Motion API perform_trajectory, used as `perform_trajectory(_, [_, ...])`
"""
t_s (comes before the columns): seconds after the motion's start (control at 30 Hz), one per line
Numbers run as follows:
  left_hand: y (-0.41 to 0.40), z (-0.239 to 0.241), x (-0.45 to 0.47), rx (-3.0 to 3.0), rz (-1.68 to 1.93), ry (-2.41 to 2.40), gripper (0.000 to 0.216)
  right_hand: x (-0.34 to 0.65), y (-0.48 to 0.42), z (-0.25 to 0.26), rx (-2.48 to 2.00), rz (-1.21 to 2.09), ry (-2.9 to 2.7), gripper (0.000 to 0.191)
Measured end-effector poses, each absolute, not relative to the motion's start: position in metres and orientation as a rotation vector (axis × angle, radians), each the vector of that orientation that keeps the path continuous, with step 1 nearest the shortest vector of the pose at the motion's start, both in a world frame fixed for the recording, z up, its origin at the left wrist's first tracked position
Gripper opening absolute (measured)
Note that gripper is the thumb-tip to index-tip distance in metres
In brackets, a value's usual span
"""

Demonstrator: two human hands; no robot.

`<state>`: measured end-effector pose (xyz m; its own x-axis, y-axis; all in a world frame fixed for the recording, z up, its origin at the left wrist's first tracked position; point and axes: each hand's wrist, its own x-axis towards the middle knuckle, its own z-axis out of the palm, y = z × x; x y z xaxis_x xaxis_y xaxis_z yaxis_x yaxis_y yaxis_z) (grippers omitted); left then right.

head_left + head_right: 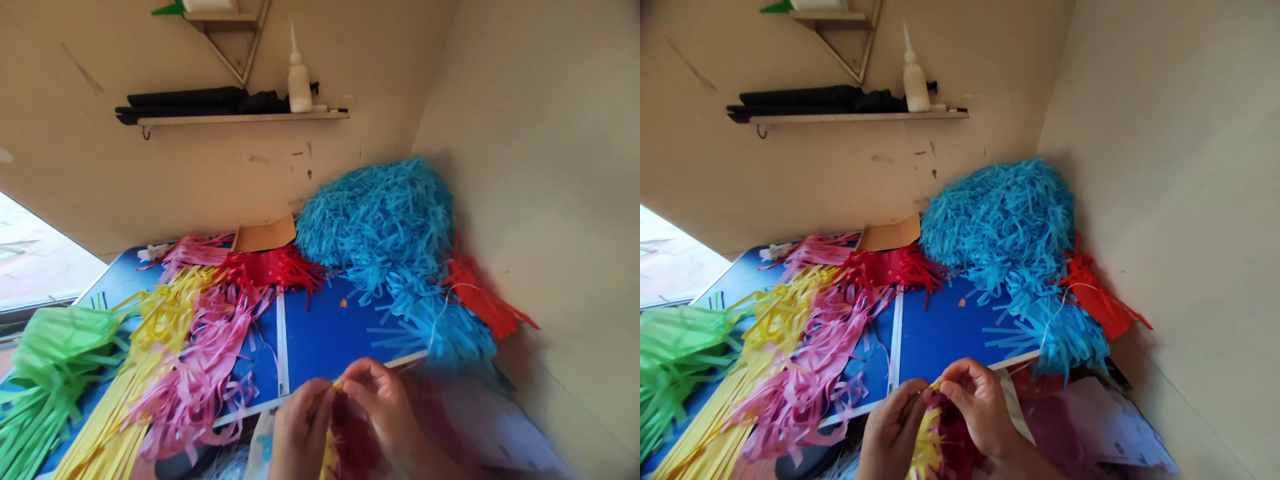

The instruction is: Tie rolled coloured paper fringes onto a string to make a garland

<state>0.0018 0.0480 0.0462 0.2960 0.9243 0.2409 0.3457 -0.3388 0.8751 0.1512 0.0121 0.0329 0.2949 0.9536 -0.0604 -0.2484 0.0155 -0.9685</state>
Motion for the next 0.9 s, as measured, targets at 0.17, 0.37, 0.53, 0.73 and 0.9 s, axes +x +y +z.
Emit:
perform_trajectory(0.17, [0.042, 0.048, 0.003, 2.145, 0.906, 1.015, 0.02, 0.162, -0.004, 0.038, -1.296, 0.829, -1.185, 0.011])
perform_trajectory(0.37, [0.028, 0.046, 0.012, 2.036, 0.852, 1.106, 0.023, 0.172, -0.013, 0.032, -1.32, 0.876, -1.141, 0.009])
perform_trajectory(0.53, [0.025, 0.041, 0.017, 2.142, 0.889, 1.072, 0.02, 0.175, -0.015, 0.032, -1.282, 0.962, -1.149, 0.01])
perform_trajectory(0.73, [0.023, 0.04, 0.018, 2.075, 0.918, 0.979, 0.019, 0.177, -0.013, 0.032, -1.165, 1.091, -1.006, 0.014])
perform_trajectory(0.9, [0.024, 0.044, 0.014, 2.038, 0.92, 0.967, 0.021, 0.178, -0.01, 0.032, -1.115, 1.102, -1.012, 0.011])
